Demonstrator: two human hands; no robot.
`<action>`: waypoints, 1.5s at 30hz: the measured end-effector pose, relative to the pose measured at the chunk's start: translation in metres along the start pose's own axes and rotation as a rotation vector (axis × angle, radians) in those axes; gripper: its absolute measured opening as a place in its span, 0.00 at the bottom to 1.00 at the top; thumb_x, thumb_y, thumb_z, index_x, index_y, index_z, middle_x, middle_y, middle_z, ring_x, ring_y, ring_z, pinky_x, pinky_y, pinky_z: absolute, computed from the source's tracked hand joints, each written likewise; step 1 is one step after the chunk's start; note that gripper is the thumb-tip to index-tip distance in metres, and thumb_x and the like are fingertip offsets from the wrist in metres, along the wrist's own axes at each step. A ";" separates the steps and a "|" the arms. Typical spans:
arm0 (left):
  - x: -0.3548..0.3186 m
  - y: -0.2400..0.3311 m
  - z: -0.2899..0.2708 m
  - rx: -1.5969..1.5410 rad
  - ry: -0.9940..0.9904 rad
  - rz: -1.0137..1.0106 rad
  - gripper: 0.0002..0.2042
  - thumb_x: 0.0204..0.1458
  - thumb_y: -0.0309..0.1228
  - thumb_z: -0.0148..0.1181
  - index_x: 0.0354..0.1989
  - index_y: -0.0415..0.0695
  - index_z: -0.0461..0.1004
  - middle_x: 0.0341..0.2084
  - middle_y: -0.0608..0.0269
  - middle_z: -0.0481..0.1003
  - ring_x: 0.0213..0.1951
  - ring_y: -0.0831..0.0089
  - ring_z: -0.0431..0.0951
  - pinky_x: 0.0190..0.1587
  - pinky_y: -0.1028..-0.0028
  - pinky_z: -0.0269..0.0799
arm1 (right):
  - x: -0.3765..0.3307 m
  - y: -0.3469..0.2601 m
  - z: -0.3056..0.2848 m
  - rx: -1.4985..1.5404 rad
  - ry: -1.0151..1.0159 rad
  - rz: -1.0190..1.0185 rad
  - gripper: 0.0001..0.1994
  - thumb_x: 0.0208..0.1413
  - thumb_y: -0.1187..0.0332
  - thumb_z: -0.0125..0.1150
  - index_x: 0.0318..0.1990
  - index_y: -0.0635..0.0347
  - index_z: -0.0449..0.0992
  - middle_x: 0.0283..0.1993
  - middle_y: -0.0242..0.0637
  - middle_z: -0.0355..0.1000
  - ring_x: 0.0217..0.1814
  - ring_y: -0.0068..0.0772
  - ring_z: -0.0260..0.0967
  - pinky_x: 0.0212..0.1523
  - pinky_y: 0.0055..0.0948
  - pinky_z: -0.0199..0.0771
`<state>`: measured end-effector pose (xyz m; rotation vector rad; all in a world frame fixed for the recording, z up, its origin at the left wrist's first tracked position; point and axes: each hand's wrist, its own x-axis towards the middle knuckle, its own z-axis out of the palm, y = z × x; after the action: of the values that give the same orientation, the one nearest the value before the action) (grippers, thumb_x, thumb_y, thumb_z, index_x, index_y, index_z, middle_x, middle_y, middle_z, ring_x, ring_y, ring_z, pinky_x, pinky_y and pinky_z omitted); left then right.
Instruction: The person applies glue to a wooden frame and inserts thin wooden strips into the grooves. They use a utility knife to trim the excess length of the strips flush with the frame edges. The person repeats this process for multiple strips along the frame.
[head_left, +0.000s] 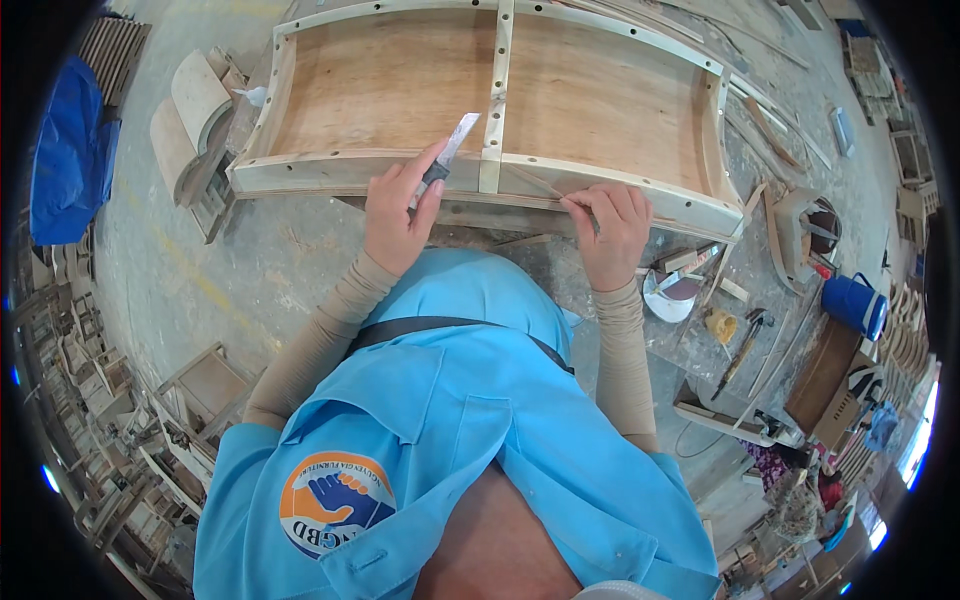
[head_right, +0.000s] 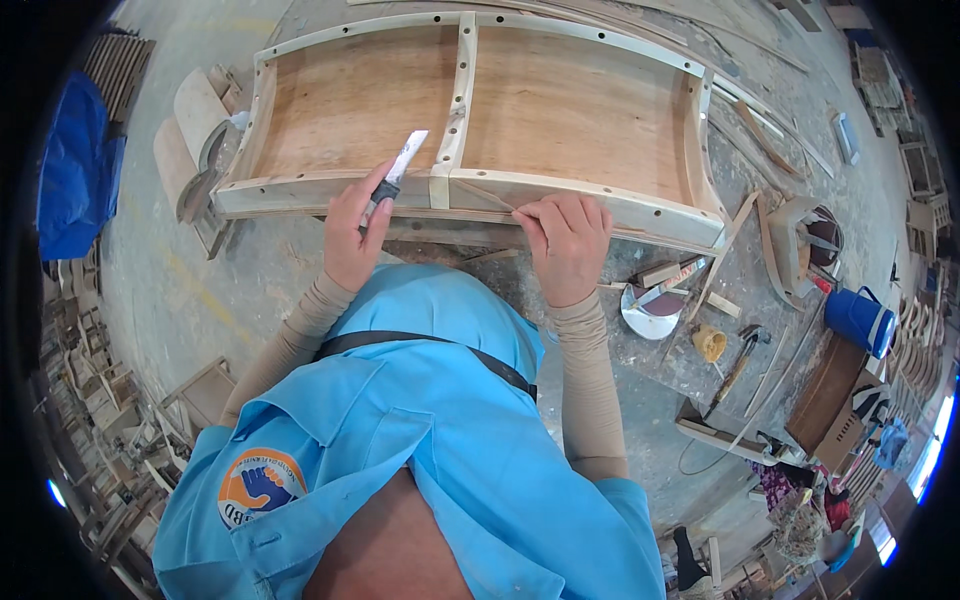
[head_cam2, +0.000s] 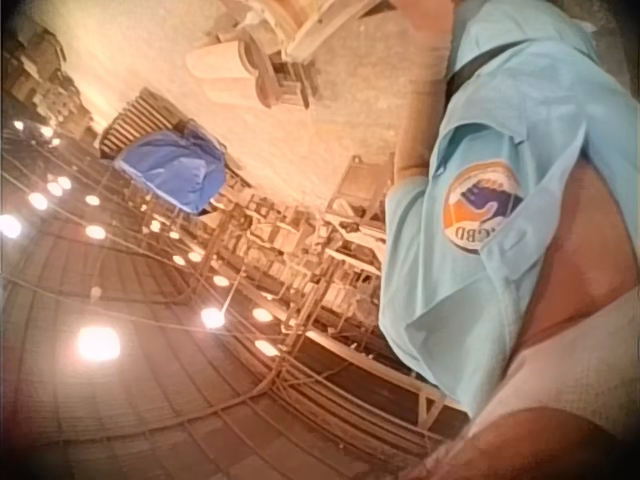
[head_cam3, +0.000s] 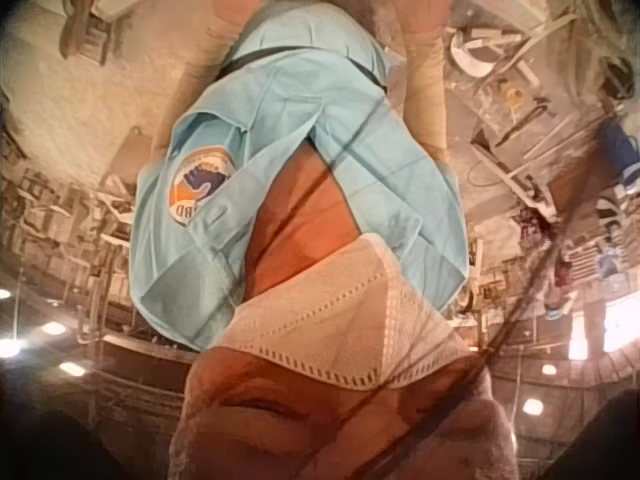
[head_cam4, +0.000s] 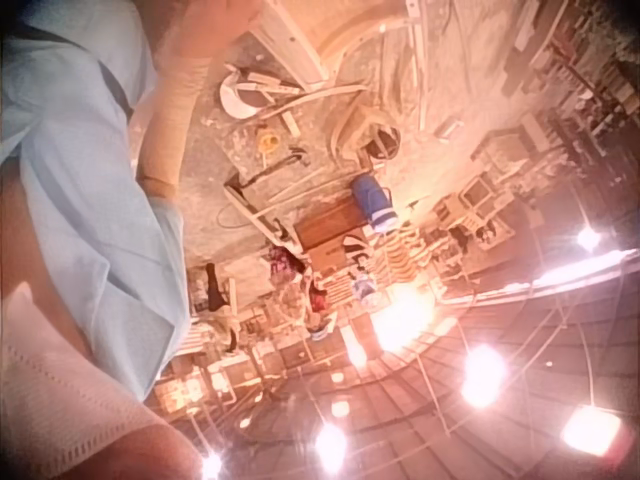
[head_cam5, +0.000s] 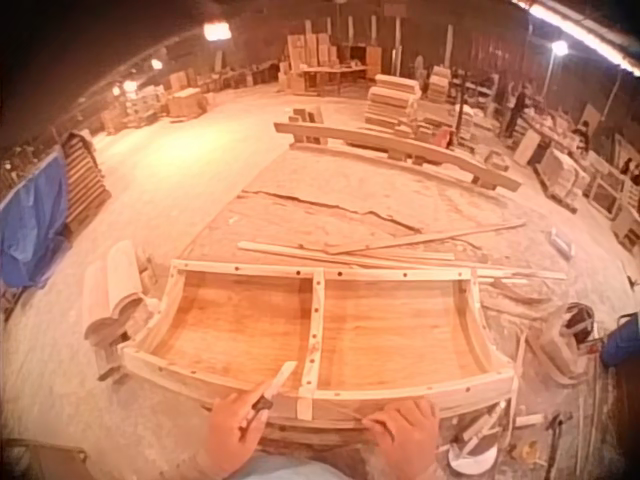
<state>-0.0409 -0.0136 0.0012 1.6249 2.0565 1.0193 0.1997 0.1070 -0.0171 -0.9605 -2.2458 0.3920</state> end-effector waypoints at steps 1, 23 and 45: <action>0.000 0.000 0.000 0.009 -0.004 -0.001 0.21 0.60 0.27 0.54 0.63 0.46 0.70 0.36 0.58 0.75 0.32 0.66 0.70 0.41 0.70 0.61 | 0.000 0.001 0.001 0.004 0.004 -0.012 0.07 0.47 0.69 0.71 0.32 0.53 0.78 0.32 0.30 0.70 0.38 0.35 0.67 0.44 0.35 0.63; -0.002 -0.006 0.003 0.061 0.017 0.030 0.20 0.60 0.28 0.54 0.62 0.44 0.70 0.40 0.56 0.77 0.35 0.64 0.72 0.45 0.68 0.63 | -0.058 0.057 -0.083 0.524 0.475 0.706 0.06 0.65 0.75 0.56 0.45 0.69 0.73 0.37 0.33 0.74 0.40 0.19 0.70 0.43 0.18 0.69; 0.000 -0.013 0.009 -0.034 0.050 0.109 0.20 0.62 0.27 0.52 0.64 0.41 0.69 0.33 0.58 0.74 0.27 0.76 0.69 0.35 0.75 0.67 | -0.103 0.058 -0.101 -0.289 -0.109 0.556 0.27 0.58 0.63 0.62 0.66 0.43 0.67 0.59 0.38 0.71 0.65 0.46 0.63 0.69 0.61 0.47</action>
<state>-0.0444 -0.0119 -0.0144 1.7267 1.9893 1.1362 0.3512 0.0733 -0.0177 -1.7629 -2.1376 0.3670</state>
